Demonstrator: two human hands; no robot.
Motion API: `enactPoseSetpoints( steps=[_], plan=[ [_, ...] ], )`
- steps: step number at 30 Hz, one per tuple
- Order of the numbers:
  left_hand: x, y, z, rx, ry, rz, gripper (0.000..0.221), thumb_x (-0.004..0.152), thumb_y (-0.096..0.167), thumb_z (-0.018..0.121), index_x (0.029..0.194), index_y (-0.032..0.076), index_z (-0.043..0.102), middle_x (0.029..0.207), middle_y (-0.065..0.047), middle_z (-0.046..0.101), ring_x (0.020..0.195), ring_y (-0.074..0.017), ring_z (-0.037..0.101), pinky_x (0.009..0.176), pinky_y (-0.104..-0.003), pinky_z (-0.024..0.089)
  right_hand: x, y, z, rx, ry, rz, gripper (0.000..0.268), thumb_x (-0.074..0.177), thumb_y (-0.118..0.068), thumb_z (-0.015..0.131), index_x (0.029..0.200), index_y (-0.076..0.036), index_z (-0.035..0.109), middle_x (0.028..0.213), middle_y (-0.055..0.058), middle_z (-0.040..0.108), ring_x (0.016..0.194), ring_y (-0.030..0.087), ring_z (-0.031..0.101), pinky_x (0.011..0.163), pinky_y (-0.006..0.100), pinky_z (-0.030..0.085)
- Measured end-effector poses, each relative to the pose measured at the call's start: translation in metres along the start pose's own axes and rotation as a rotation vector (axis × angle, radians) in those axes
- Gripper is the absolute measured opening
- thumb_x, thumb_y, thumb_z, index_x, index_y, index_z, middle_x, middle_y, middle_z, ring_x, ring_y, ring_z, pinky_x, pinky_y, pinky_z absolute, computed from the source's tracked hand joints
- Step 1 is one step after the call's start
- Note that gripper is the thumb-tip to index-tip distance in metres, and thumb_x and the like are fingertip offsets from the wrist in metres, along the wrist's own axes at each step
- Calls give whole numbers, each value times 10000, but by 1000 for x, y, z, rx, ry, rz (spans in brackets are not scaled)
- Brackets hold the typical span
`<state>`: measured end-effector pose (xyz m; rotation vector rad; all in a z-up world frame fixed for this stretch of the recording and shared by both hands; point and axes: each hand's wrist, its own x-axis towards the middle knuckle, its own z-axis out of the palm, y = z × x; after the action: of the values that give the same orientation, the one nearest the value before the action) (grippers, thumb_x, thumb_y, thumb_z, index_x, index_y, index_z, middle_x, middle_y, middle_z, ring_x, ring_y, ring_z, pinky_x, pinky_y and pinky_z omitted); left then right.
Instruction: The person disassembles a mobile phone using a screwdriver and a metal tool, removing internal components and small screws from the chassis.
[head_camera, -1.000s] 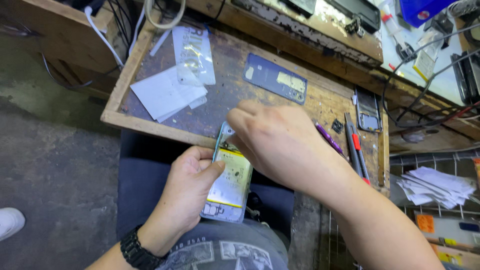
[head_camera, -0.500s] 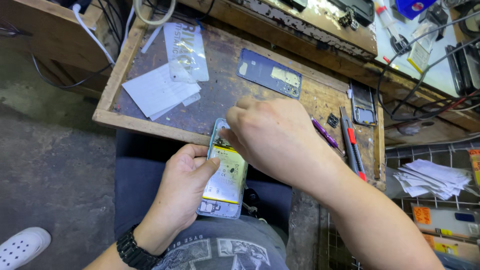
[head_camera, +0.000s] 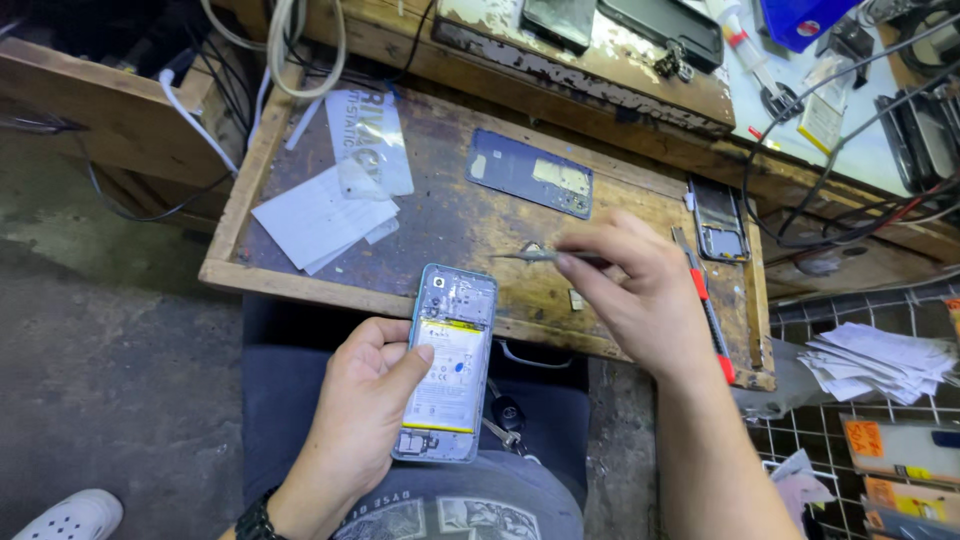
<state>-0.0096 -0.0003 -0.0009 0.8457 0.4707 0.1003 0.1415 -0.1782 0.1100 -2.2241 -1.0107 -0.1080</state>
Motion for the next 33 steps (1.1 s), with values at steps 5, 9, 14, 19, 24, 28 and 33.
enactPoseSetpoints(
  steps=[5, 9, 14, 19, 24, 28, 33],
  plan=[
    [-4, 4, 4, 40, -8, 41, 256, 931, 46, 608, 1151, -71, 550, 959, -210, 778, 799, -200, 755, 708, -340, 629, -46, 36, 40, -5, 193, 53, 134, 863, -121, 782, 977, -51, 766, 870, 60, 694, 872, 228, 642, 782, 341, 492],
    [-10, 5, 11, 43, 8, 83, 263, 936, 35, 600, 1173, -60, 535, 976, -211, 773, 819, -197, 748, 717, -337, 622, -61, 34, 61, -265, 232, -92, 125, 797, -121, 788, 905, -57, 777, 932, 79, 705, 954, 289, 621, 827, 448, 444],
    [-10, 0, 20, 83, 4, 198, 277, 938, 20, 603, 1196, -53, 530, 1058, -207, 752, 895, -194, 734, 780, -333, 613, -79, -1, 67, 314, 129, 181, 459, 844, -135, 753, 1276, -36, 635, 1232, 99, 652, 1095, 247, 643, 956, 376, 535],
    [-8, -9, 33, 88, -123, 322, 362, 918, -20, 636, 1258, -36, 513, 1192, -186, 675, 1089, -192, 682, 921, -335, 592, -94, -25, 77, 596, -18, 106, 919, 800, -144, 840, 1571, 19, 367, 1613, 186, 316, 1513, 306, 362, 1187, 425, 383],
    [-10, -7, 35, 132, -262, 250, 475, 906, 4, 677, 1350, -12, 508, 1262, -160, 631, 1175, -216, 624, 1005, -378, 519, -94, -22, 76, 1069, -44, 279, 911, 836, -96, 748, 1617, -14, 286, 1706, 123, 171, 1536, 263, 337, 1215, 400, 377],
    [-6, 5, 30, 225, -355, 228, 619, 865, 67, 723, 1410, 32, 432, 1322, -145, 598, 1242, -233, 590, 1072, -407, 479, -93, -26, 73, 1217, -61, 188, 900, 866, -74, 722, 1641, -11, 270, 1715, 141, 201, 1533, 279, 367, 1238, 417, 359],
    [-3, 9, 20, 108, -391, 194, 697, 839, 57, 742, 1444, 38, 395, 1349, -192, 591, 1233, -268, 595, 1056, -425, 475, -86, -28, 69, 1114, -150, 159, 900, 884, -118, 716, 1657, -37, 262, 1773, 122, 150, 1630, 278, 266, 1312, 428, 268]
  ],
)
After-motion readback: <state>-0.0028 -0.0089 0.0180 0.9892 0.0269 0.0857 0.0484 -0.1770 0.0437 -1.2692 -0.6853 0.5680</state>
